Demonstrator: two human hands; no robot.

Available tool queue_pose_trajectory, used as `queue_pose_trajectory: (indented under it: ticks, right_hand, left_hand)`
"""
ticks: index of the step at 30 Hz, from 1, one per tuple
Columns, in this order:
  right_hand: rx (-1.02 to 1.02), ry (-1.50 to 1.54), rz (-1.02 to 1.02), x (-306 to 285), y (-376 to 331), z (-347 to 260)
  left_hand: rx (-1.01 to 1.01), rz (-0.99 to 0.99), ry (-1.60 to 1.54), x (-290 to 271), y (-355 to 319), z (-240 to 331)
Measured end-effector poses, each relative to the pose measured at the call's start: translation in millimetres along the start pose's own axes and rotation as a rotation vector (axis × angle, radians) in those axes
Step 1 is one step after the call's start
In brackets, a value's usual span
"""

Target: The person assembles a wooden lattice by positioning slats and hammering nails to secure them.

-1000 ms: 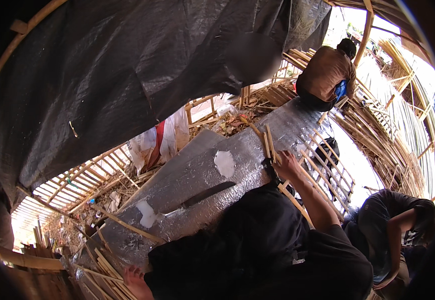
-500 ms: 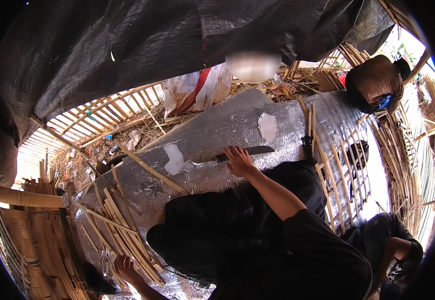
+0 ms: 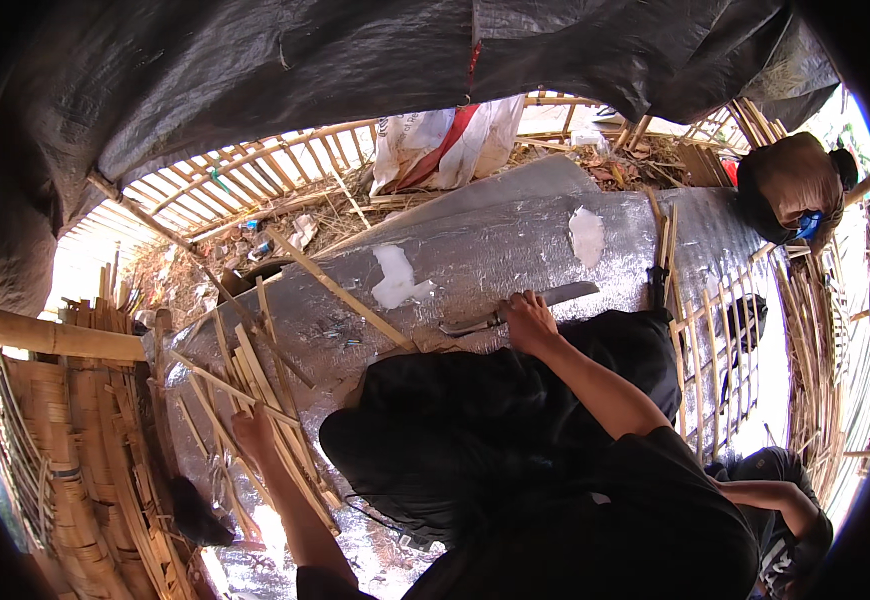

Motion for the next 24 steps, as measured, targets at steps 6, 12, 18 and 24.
queue_pose_trajectory:
  ticks: [6,12,18,24]
  right_hand:
    - [-0.067,0.410,0.165,-18,32,-146]
    - [0.026,0.504,-0.056,50,85,-224]
    - [0.466,1.950,-0.744,0,13,-176]
    - [0.286,1.999,-0.635,-83,-36,-141]
  left_hand:
    - [0.064,0.009,0.031,91,-4,-26]
    - [-0.176,0.105,-0.488,48,45,-105]
    - [-0.114,-0.171,-0.919,-50,-82,42]
    - [-0.215,-0.488,-1.440,-56,-142,131]
Point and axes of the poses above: each hand's wrist, its own y-axis towards the middle knuckle, its own x-axis out of the palm, z = x × y, the point moved 5 cm from there along y, towards the middle knuckle, and after that the axes turned 13 degrees about z, right-handed, at the moved point
